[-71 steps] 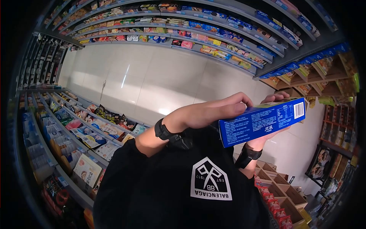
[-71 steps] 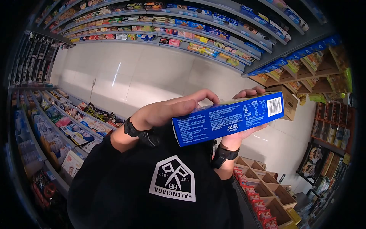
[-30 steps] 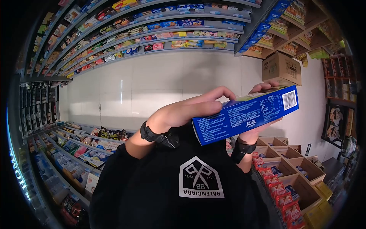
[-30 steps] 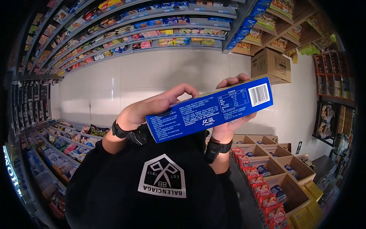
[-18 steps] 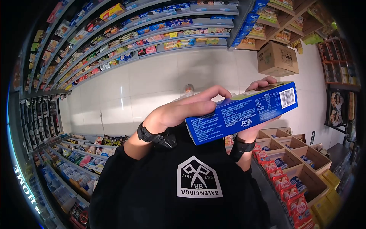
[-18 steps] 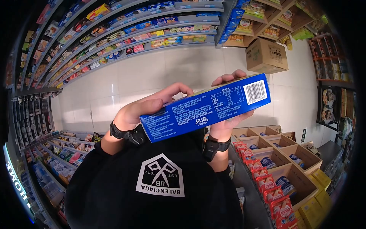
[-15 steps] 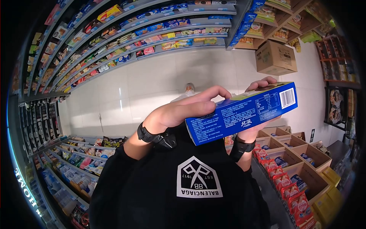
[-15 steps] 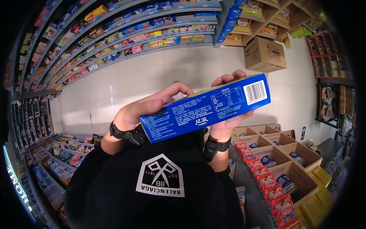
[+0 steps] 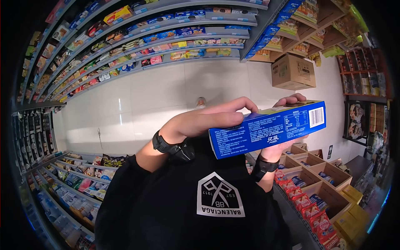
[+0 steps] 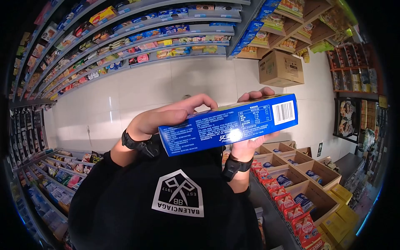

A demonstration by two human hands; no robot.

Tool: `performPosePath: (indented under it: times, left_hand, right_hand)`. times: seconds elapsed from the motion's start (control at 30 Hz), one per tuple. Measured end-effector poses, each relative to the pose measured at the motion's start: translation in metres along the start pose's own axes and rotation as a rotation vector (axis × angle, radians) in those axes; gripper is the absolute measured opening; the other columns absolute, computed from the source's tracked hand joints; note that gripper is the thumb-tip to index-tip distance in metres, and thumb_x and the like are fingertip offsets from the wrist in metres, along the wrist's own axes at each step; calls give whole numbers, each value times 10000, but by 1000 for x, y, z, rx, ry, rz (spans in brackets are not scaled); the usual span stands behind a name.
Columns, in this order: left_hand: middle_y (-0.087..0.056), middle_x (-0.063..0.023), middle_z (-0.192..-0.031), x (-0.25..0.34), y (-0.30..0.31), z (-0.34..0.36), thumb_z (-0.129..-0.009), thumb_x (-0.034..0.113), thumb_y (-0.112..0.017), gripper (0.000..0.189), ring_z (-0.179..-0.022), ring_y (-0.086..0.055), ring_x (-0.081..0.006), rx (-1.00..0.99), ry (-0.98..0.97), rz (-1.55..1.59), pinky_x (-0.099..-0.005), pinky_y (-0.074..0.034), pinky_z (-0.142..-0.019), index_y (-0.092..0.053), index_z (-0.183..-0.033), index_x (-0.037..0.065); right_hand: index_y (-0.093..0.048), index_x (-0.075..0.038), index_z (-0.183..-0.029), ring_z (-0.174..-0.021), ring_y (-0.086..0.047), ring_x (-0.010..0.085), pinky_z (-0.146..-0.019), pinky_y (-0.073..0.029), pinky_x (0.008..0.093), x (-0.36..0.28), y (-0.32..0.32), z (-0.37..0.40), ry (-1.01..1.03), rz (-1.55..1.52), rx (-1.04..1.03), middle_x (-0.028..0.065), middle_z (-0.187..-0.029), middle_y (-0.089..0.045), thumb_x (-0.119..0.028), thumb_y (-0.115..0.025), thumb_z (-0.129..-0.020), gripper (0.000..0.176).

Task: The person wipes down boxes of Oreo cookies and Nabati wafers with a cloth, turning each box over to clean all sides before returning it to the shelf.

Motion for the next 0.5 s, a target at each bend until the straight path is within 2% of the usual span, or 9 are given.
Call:
performPosePath:
  times: [0.13,0.27,0.33,0.5]
  left_hand:
    - [-659,-142,-1115,20,13,4,-881,629,-621,829,-983,-641,-130,-30,6,-42,-229,-452,-826,-399,-1394,16]
    - [-664,-131,-1101,36,29,8,-911,606,-595,786,-968,-633,-118,-13,-52,23,-231,-437,-827,-413,-1396,15]
    - [-664,-117,-1102,49,41,12,-943,583,-561,745,-962,-627,-108,-17,-77,-41,-239,-438,-842,-425,-1399,10]
    - [-621,-107,-1166,61,68,12,-982,573,-493,715,-1028,-591,-109,-71,-142,-96,-246,-419,-891,-429,-1393,-8]
  right_hand:
    - [-420,-103,-1407,-1327,-505,229,-1244,-324,414,10,-1,-17,-34,24,8,69,-1327,-548,-266,-959,-680,920]
    - [-428,-106,-1400,-1314,-514,227,-1239,-336,420,21,-2,-36,-10,99,35,58,-1318,-549,-269,-961,-674,915]
    - [-428,-110,-1396,-1299,-524,226,-1237,-347,421,30,-4,-44,-6,137,80,55,-1297,-550,-264,-962,-668,916]
    - [-425,-115,-1370,-1269,-548,225,-1241,-345,423,45,-1,-72,-24,217,63,49,-1252,-558,-228,-969,-653,907]
Point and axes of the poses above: each hand's wrist, its own z-axis away from the middle knuckle, its own y-axis out of the back of the hand, x = y × z, the point moved 5 cm from there along -z, towards the middle knuckle
